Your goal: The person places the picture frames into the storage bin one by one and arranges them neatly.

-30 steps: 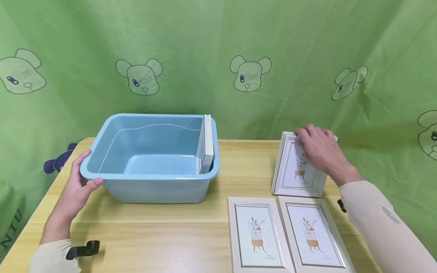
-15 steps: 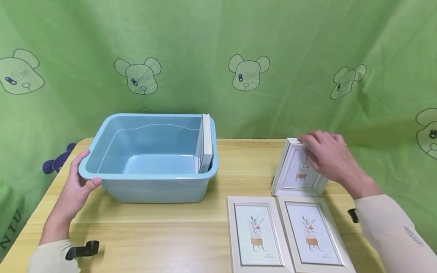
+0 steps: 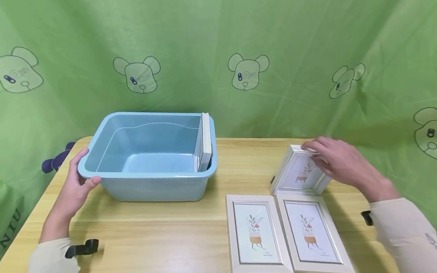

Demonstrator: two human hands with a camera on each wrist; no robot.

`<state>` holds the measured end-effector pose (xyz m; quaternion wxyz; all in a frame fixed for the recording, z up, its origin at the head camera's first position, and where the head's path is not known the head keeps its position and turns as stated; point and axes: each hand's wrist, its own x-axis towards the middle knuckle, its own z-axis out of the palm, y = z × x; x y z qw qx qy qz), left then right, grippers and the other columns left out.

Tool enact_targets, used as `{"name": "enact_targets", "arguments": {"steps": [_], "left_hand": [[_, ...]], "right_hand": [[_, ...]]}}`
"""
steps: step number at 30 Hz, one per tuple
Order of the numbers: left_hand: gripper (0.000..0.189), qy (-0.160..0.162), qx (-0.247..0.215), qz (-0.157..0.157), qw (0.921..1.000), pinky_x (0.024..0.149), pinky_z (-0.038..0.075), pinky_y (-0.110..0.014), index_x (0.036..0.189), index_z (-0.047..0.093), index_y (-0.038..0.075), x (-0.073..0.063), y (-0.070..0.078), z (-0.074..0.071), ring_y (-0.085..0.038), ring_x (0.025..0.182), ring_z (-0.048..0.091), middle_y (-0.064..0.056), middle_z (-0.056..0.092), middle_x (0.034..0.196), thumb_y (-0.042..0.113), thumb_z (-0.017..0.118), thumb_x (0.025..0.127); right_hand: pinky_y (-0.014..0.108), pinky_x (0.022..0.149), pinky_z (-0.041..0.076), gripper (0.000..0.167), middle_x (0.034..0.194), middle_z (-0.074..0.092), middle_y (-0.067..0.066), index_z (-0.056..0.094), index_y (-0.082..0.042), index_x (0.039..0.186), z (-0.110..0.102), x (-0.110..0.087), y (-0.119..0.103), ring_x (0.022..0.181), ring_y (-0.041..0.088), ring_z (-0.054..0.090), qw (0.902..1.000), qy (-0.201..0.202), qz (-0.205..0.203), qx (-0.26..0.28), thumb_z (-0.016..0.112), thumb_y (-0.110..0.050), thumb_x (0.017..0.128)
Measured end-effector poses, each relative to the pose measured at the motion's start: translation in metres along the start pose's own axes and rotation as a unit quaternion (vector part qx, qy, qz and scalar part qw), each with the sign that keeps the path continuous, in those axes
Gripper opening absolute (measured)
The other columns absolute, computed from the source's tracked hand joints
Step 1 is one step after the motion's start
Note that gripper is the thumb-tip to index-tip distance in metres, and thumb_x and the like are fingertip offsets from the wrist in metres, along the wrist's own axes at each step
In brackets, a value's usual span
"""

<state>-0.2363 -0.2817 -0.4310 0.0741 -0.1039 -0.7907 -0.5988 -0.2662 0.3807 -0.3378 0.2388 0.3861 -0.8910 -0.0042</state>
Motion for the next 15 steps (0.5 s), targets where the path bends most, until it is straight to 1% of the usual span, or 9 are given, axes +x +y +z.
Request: {"name": "enact_targets", "arguments": {"steps": [5,7,9,12,15], "left_hand": [[0.076,0.003,-0.001,0.003,1.0000,0.094,0.036,-0.002,0.154,0.009,0.028,0.000,0.000,0.001,-0.001,0.125,0.036,-0.021,0.020,0.151,0.010,0.055,0.097],[0.076,0.005,-0.003,0.003,1.0000,0.094,0.036,-0.002,0.154,0.009,0.028,-0.001,0.001,0.001,-0.001,0.125,0.036,-0.020,0.020,0.151,0.010,0.055,0.097],[0.076,0.006,-0.004,0.003,1.0000,0.094,0.036,-0.002,0.154,0.009,0.028,-0.001,0.001,0.002,-0.001,0.124,0.036,-0.020,0.020,0.150,0.010,0.055,0.096],[0.076,0.005,-0.006,0.002,1.0000,0.093,0.037,-0.002,0.154,0.009,0.028,-0.001,0.000,0.001,-0.002,0.124,0.037,-0.021,0.021,0.150,0.010,0.055,0.096],[0.077,0.004,-0.004,0.002,1.0000,0.093,0.038,-0.002,0.154,0.009,0.028,-0.001,0.000,0.000,-0.002,0.124,0.037,-0.022,0.020,0.151,0.010,0.056,0.096]], "right_hand": [[0.033,0.060,0.053,0.039,0.099,0.067,0.002,0.063,-0.013,0.117,-0.004,0.000,-0.003,0.073,0.013,0.061,0.9998,0.002,-0.016,0.011,0.068,-0.011,0.078],[0.030,0.058,0.052,0.040,0.098,0.067,0.000,0.063,-0.014,0.117,-0.005,0.001,-0.004,0.070,0.011,0.060,0.9997,0.003,-0.023,0.011,0.068,-0.012,0.078],[0.026,0.054,0.050,0.041,0.095,0.066,-0.001,0.063,-0.014,0.118,-0.006,0.003,-0.005,0.067,0.008,0.058,0.9996,0.001,-0.025,0.009,0.068,-0.012,0.078],[0.020,0.049,0.045,0.045,0.090,0.064,-0.003,0.062,-0.014,0.120,-0.009,0.011,-0.008,0.061,0.004,0.053,0.9997,-0.006,-0.021,0.009,0.071,-0.009,0.076],[0.017,0.047,0.041,0.048,0.089,0.065,-0.003,0.061,-0.013,0.120,-0.014,0.020,-0.014,0.059,0.004,0.051,0.9999,-0.008,-0.010,0.010,0.075,-0.007,0.075]]}}
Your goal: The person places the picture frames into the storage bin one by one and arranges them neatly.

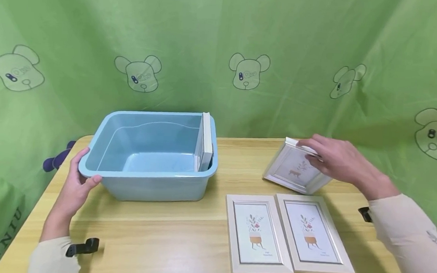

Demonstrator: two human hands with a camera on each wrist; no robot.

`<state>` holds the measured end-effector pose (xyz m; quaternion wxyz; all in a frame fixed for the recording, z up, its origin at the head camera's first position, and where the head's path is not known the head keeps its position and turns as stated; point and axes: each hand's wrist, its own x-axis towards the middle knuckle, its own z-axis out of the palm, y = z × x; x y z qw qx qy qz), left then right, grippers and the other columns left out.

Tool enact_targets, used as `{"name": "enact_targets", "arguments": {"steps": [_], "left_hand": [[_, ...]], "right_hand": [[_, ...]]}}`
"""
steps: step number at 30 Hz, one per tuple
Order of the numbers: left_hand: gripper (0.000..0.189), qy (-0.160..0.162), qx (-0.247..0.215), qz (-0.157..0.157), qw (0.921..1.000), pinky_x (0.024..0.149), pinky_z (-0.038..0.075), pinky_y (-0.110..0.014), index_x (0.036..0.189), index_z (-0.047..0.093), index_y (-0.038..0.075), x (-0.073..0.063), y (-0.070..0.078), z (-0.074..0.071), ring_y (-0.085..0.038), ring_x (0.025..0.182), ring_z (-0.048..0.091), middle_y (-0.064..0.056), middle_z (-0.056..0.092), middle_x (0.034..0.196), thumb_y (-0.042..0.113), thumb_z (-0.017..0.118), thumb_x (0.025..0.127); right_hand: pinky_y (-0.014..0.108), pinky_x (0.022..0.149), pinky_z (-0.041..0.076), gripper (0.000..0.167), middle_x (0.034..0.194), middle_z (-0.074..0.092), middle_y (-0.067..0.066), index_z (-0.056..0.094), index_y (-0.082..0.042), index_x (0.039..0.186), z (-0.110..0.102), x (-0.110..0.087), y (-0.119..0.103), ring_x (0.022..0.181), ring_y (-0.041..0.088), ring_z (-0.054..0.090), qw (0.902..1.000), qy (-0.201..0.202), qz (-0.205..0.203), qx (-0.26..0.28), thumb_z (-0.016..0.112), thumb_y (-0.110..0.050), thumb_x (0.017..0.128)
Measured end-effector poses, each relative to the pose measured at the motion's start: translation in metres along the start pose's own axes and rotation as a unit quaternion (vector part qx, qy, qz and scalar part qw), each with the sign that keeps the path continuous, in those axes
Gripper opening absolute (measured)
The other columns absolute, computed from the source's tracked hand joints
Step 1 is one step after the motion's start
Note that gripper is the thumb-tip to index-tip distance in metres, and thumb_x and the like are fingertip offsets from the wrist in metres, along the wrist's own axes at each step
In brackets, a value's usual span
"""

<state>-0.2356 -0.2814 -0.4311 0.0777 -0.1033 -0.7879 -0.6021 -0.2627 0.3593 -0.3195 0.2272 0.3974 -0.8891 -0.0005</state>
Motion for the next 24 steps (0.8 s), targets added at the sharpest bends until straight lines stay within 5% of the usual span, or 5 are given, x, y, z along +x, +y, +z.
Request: {"name": "enact_targets", "arguments": {"steps": [14,24], "left_hand": [[0.077,-0.004,0.001,0.003,1.0000,0.095,0.036,-0.002,0.154,0.010,0.028,0.002,-0.002,0.000,-0.001,0.125,0.035,-0.024,0.020,0.151,0.011,0.057,0.096],[0.076,-0.004,0.009,0.003,0.9999,0.094,0.036,-0.002,0.154,0.009,0.029,0.002,0.000,-0.001,-0.002,0.127,0.035,-0.024,0.020,0.152,0.012,0.056,0.096]], "right_hand": [[0.021,0.048,0.047,0.042,0.093,0.070,0.008,0.063,-0.011,0.113,-0.046,0.054,-0.033,0.063,0.013,0.062,0.9970,0.008,0.073,0.027,0.077,-0.005,0.073],[0.021,0.050,0.050,0.041,0.089,0.071,0.008,0.064,-0.012,0.112,-0.083,0.090,-0.057,0.066,0.016,0.064,0.9829,-0.015,0.170,0.069,0.078,-0.007,0.073]]}}
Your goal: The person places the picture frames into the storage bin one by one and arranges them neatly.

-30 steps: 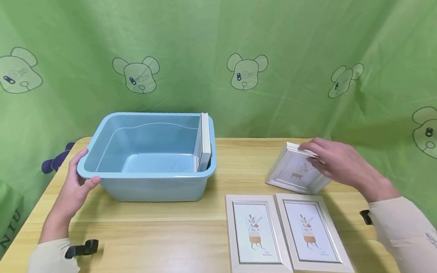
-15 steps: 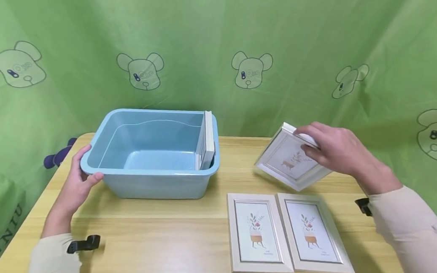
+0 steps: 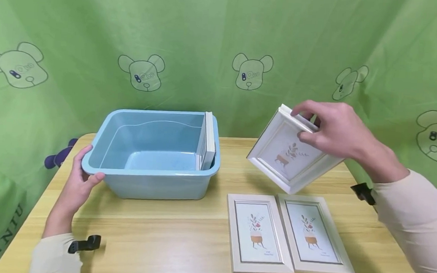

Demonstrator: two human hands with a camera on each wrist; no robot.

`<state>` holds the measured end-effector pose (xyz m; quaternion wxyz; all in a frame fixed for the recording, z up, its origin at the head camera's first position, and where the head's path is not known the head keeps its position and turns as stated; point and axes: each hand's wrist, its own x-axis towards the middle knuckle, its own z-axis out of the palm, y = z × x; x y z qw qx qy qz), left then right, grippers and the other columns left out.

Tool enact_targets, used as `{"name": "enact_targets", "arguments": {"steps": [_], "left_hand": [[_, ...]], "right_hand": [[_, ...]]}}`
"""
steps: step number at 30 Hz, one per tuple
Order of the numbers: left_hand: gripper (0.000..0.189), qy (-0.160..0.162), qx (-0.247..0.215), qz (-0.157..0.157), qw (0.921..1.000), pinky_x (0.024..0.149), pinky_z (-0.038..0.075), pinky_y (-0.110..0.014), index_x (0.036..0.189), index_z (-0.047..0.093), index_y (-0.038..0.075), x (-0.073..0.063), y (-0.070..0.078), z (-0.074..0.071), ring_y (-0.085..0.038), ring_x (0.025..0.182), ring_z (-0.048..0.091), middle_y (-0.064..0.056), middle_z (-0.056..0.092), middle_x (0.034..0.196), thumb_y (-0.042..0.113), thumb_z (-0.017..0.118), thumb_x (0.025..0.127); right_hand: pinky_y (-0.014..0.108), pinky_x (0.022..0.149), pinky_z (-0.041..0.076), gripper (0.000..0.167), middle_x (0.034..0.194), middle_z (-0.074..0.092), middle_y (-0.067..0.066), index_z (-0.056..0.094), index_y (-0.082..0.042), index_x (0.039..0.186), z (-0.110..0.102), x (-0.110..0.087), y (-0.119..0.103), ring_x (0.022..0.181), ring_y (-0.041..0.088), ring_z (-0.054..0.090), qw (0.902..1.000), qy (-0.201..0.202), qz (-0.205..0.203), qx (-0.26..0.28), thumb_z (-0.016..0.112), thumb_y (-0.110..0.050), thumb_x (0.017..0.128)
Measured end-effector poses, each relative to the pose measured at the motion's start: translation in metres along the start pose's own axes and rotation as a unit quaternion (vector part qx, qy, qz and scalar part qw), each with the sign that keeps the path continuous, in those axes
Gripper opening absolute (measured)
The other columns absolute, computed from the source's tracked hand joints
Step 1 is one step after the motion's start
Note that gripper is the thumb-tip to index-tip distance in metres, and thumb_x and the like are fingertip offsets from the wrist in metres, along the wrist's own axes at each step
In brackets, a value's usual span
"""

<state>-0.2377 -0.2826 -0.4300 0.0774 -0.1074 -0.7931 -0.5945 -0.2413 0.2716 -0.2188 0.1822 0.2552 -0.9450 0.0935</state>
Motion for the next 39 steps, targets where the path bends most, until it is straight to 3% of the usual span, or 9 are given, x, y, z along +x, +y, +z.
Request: {"name": "enact_targets", "arguments": {"steps": [5,12,18,24,31,39], "left_hand": [[0.077,-0.002,0.002,-0.003,1.0000,0.093,0.037,-0.002,0.154,0.009,0.029,0.001,0.001,0.000,-0.002,0.126,0.035,-0.024,0.020,0.152,0.011,0.056,0.096],[0.077,-0.005,0.004,-0.004,1.0000,0.094,0.036,-0.002,0.154,0.009,0.030,0.004,0.002,0.000,-0.005,0.128,0.035,-0.023,0.020,0.153,0.013,0.057,0.096],[0.077,-0.004,0.007,-0.006,1.0000,0.094,0.036,-0.002,0.154,0.009,0.030,0.003,0.002,0.000,-0.006,0.129,0.035,-0.024,0.020,0.153,0.012,0.057,0.096],[0.077,-0.002,-0.001,-0.004,1.0000,0.094,0.036,-0.002,0.154,0.010,0.029,0.001,0.001,-0.001,-0.003,0.126,0.035,-0.023,0.020,0.152,0.010,0.057,0.096],[0.078,-0.003,0.000,-0.010,0.9999,0.093,0.037,-0.002,0.154,0.009,0.030,-0.002,-0.001,-0.002,-0.005,0.128,0.035,-0.024,0.019,0.152,0.010,0.057,0.096],[0.077,-0.004,0.019,-0.016,0.9997,0.091,0.037,-0.002,0.154,0.008,0.033,-0.002,-0.001,-0.006,-0.003,0.126,0.035,-0.024,0.020,0.151,0.012,0.056,0.097]], "right_hand": [[0.020,0.050,0.051,0.041,0.089,0.070,0.011,0.064,-0.010,0.112,-0.016,0.008,-0.015,0.064,0.014,0.064,0.9991,0.023,0.028,0.021,0.077,-0.005,0.074],[0.019,0.052,0.053,0.043,0.096,0.068,0.014,0.064,-0.013,0.116,-0.035,0.012,-0.029,0.064,-0.005,0.061,0.9884,0.041,0.101,0.105,0.076,-0.003,0.076],[0.023,0.053,0.056,0.047,0.097,0.064,0.007,0.061,-0.014,0.121,-0.043,0.017,-0.037,0.068,-0.002,0.064,0.9703,0.049,0.159,0.176,0.076,-0.004,0.077],[0.026,0.055,0.058,0.049,0.091,0.062,-0.005,0.060,-0.019,0.119,-0.055,0.029,-0.047,0.070,0.004,0.067,0.9494,0.075,0.185,0.242,0.076,-0.002,0.077],[0.032,0.055,0.059,0.047,0.094,0.062,0.000,0.058,-0.022,0.119,-0.061,0.052,-0.059,0.072,0.014,0.067,0.9132,0.087,0.216,0.334,0.075,-0.003,0.079],[0.040,0.061,0.060,0.047,0.100,0.057,0.005,0.055,-0.020,0.122,-0.051,0.074,-0.077,0.077,0.023,0.067,0.8904,0.078,0.221,0.390,0.073,-0.004,0.082]]}}
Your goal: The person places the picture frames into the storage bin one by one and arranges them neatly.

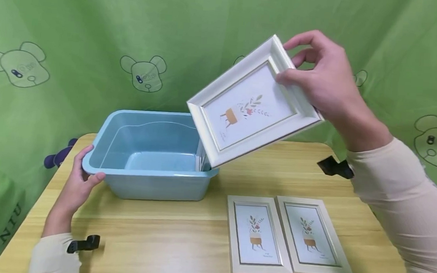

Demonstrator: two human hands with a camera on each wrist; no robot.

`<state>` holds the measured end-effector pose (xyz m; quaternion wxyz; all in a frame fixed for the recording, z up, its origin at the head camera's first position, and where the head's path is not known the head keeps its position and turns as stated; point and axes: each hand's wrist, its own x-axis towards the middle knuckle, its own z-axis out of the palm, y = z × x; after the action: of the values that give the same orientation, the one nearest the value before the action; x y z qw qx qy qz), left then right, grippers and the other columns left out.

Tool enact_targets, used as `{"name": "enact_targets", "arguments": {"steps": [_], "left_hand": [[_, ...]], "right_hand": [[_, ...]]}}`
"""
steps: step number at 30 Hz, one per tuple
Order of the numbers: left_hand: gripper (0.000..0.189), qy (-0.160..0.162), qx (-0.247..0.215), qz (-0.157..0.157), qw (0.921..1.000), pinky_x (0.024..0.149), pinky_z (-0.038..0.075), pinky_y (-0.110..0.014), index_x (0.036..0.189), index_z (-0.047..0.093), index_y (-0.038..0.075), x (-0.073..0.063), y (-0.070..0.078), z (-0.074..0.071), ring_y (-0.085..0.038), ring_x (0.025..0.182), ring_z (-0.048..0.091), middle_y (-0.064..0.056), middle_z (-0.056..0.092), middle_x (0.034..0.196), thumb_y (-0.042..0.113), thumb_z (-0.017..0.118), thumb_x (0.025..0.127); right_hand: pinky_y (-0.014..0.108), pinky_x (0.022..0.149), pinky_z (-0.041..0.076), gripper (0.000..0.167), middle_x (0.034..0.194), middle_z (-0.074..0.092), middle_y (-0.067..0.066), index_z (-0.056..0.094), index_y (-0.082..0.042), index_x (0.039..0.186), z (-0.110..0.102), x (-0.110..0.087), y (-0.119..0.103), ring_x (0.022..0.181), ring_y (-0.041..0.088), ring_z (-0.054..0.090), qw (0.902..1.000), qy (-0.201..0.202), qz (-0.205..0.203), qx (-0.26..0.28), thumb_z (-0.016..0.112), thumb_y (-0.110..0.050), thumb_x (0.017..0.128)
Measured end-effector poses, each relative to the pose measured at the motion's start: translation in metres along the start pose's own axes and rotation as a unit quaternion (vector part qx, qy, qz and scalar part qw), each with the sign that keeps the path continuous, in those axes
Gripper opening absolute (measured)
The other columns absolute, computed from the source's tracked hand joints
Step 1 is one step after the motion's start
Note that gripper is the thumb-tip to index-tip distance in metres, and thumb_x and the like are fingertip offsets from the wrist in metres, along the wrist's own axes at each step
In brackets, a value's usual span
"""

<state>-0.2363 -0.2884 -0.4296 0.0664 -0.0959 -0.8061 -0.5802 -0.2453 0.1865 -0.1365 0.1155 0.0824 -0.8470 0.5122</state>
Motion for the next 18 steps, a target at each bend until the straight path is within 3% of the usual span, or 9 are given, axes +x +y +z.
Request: {"name": "enact_targets", "arguments": {"steps": [6,18], "left_hand": [[0.077,-0.001,0.005,-0.004,1.0000,0.091,0.037,-0.001,0.154,0.007,0.033,-0.003,-0.001,0.000,-0.006,0.130,0.034,-0.025,0.020,0.152,0.012,0.056,0.097],[0.078,0.006,-0.007,0.004,0.9999,0.092,0.037,-0.002,0.154,0.009,0.031,-0.001,-0.004,0.000,0.000,0.125,0.036,-0.025,0.021,0.150,0.009,0.057,0.096]], "right_hand": [[0.042,0.071,0.060,0.046,0.103,0.055,0.005,0.051,-0.020,0.128,0.023,0.007,-0.004,0.089,0.027,0.064,0.9991,-0.024,0.032,0.013,0.068,-0.007,0.087],[0.037,0.071,0.060,0.045,0.097,0.056,0.005,0.050,-0.015,0.127,0.067,0.039,-0.001,0.083,0.024,0.063,0.9981,-0.040,0.046,-0.011,0.064,-0.002,0.086]]}}
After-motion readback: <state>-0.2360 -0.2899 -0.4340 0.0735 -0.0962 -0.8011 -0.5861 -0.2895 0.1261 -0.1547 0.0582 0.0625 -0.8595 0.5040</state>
